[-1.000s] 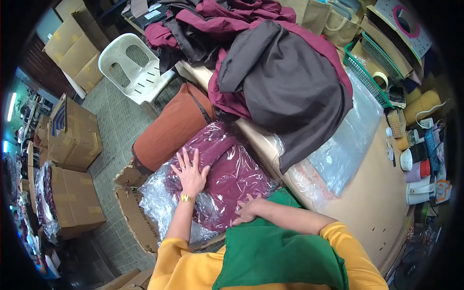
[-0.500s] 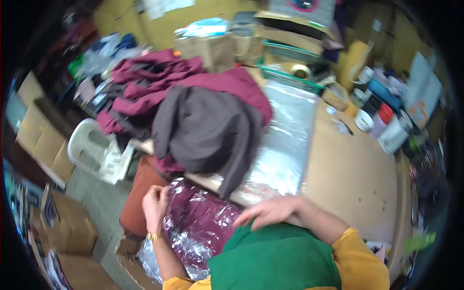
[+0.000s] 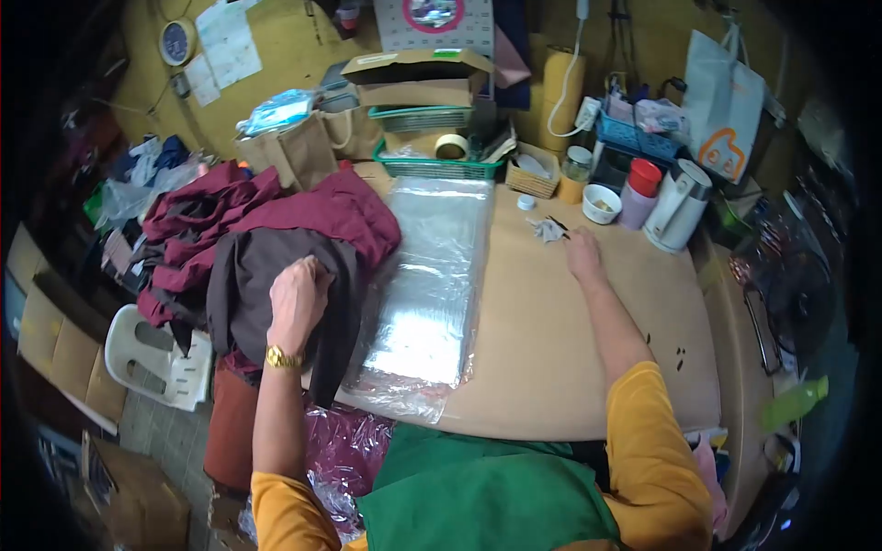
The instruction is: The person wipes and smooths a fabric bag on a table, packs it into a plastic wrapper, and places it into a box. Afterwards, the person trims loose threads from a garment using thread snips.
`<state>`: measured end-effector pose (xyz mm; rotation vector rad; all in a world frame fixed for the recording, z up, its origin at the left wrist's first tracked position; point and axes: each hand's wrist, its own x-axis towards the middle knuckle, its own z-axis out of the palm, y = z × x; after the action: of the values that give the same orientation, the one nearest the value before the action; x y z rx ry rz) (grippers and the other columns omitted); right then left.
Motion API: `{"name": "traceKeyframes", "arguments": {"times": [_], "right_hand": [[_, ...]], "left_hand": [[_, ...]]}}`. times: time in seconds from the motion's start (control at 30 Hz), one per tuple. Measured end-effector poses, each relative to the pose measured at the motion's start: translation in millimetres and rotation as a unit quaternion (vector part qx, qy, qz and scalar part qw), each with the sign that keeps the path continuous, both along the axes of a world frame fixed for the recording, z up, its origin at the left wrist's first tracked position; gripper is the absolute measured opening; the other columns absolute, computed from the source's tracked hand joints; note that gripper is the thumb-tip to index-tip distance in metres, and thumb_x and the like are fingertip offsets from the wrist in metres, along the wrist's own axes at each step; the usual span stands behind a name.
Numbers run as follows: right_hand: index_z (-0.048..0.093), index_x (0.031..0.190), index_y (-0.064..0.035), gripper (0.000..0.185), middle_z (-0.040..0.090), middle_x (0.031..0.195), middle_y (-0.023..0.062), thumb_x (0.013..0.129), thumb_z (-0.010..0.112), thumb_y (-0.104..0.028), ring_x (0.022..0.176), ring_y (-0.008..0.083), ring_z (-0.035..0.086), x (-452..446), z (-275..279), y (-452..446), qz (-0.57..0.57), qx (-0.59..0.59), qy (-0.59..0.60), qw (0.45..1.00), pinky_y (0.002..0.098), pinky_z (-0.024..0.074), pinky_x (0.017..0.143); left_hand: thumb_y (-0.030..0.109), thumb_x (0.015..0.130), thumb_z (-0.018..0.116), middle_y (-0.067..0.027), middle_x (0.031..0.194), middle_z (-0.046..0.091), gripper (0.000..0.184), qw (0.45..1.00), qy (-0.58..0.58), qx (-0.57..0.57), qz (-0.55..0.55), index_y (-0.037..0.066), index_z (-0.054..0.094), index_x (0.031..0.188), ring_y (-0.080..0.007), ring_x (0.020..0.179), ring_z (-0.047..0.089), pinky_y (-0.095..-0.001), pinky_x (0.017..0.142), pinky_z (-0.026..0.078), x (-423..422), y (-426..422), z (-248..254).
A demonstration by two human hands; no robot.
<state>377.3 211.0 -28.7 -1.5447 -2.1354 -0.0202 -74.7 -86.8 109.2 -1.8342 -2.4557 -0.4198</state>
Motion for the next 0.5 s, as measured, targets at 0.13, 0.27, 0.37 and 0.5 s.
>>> {"name": "traceKeyframes", "arguments": {"times": [0.13,0.27,0.37,0.5], "right_hand": [[0.069,0.095,0.0020,0.023,0.064,0.111,0.0259,0.091,0.062,-0.019,0.104,0.0394,0.062,10,2,19,-0.009,-0.025,-0.040,0.999,0.0466,0.0512,0.089],[0.068,0.102,0.0004,0.018,0.065,0.104,0.0219,0.091,0.062,-0.013,0.100,0.0356,0.064,26,5,30,-0.081,-0.183,0.067,0.978,0.0442,0.0540,0.084],[0.061,0.110,-0.0022,0.019,0.066,0.101,0.0156,0.091,0.056,-0.002,0.097,0.0281,0.066,36,-10,8,0.031,-0.362,0.665,0.652,0.0397,0.0559,0.076],[0.053,0.110,-0.0051,0.015,0.059,0.083,0.0054,0.096,0.057,-0.007,0.073,0.0179,0.061,35,5,-59,0.115,-0.388,0.701,0.588,0.0298,0.0504,0.061]], "left_hand": [[0.036,0.069,0.084,-0.0191,0.120,0.056,0.056,0.987,0.059,0.149,0.001,0.007,0.061,0.111,-0.0378,0.112,0.056,-0.0458,0.088,0.047,40,13,19],[0.050,0.067,0.083,-0.0172,0.137,0.050,0.078,0.975,0.208,0.082,0.008,0.011,0.056,0.128,-0.0370,0.131,0.043,-0.0563,0.105,0.034,31,53,-6],[0.048,0.071,0.080,-0.0155,0.136,0.053,0.066,0.953,0.273,0.134,-0.007,0.012,0.061,0.124,-0.0355,0.132,0.045,-0.0582,0.110,0.031,52,69,-19],[0.034,0.085,0.067,-0.0175,0.095,0.072,0.028,0.984,0.177,0.007,0.005,0.008,0.074,0.088,-0.0345,0.094,0.069,-0.0490,0.091,0.050,32,108,-26]]}}
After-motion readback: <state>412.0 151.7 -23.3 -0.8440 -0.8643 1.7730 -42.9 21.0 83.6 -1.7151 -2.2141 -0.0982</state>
